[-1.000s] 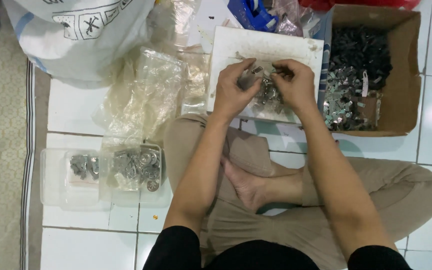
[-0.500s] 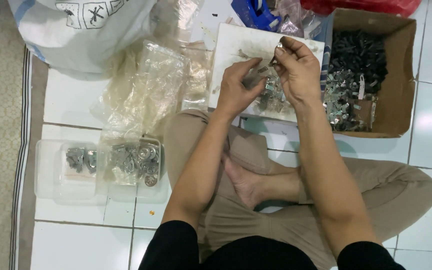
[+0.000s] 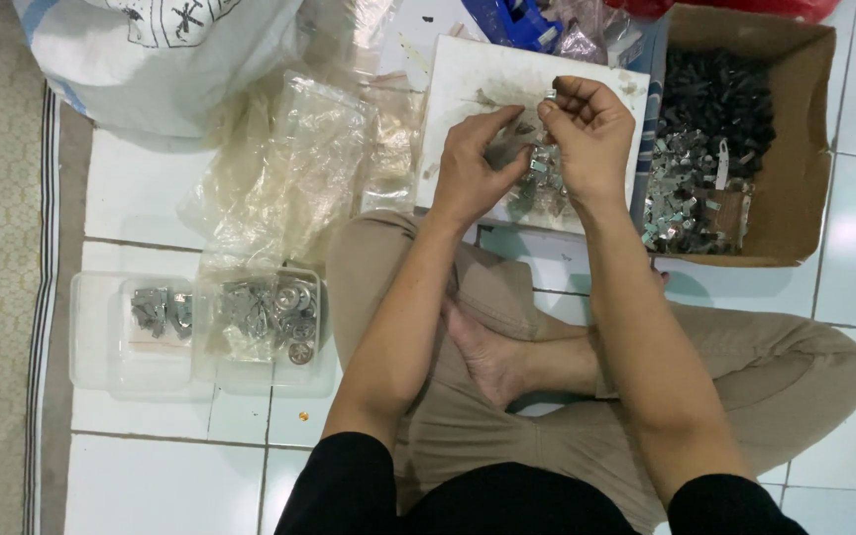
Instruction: Sorting and arranging small metal hinges from a pile into a cardboard storage box while sitting on the floor.
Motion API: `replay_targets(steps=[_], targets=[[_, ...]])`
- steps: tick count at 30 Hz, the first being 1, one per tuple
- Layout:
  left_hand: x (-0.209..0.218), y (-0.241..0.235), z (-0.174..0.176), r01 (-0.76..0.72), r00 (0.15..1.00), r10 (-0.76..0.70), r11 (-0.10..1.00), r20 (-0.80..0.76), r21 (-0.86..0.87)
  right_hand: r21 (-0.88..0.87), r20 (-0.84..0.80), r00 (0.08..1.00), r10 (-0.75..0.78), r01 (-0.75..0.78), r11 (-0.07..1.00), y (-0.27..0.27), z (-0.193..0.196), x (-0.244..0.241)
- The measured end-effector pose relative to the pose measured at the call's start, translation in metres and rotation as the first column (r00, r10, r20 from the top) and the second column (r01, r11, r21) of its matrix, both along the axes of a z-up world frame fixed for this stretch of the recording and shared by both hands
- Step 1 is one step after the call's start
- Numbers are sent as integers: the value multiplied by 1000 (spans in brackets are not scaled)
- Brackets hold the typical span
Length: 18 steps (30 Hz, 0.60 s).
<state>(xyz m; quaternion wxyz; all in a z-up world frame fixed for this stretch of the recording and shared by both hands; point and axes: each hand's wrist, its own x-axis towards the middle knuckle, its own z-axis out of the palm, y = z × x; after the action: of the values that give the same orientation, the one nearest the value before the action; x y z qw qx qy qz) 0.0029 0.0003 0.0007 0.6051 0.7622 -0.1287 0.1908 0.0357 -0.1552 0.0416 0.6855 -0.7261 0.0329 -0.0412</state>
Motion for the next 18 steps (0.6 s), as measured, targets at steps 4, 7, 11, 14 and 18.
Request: replay_targets(steps=[4,7,11,14,18], targets=[[1,-1,-2,3,1000,-3,1000,-6,15,37,42,999,18,-19,999,5,5,-3],[1,0,0,10,1000,-10,1000,-15,27,5,89,994,64,-65,998,9,14,-7],[-2,1,2,15,998,-17,999,-55,-34,-123,129,987,93,-77,989,11,16,-12],[-2,2,5,12,995,-15,999,-102,-31,-179,142,983,119,-92,979,6,17,-15],[-2,8,8,-26,986,14,997,-169,-72,-211,261,958,118,-62,976,-12,15,-13]])
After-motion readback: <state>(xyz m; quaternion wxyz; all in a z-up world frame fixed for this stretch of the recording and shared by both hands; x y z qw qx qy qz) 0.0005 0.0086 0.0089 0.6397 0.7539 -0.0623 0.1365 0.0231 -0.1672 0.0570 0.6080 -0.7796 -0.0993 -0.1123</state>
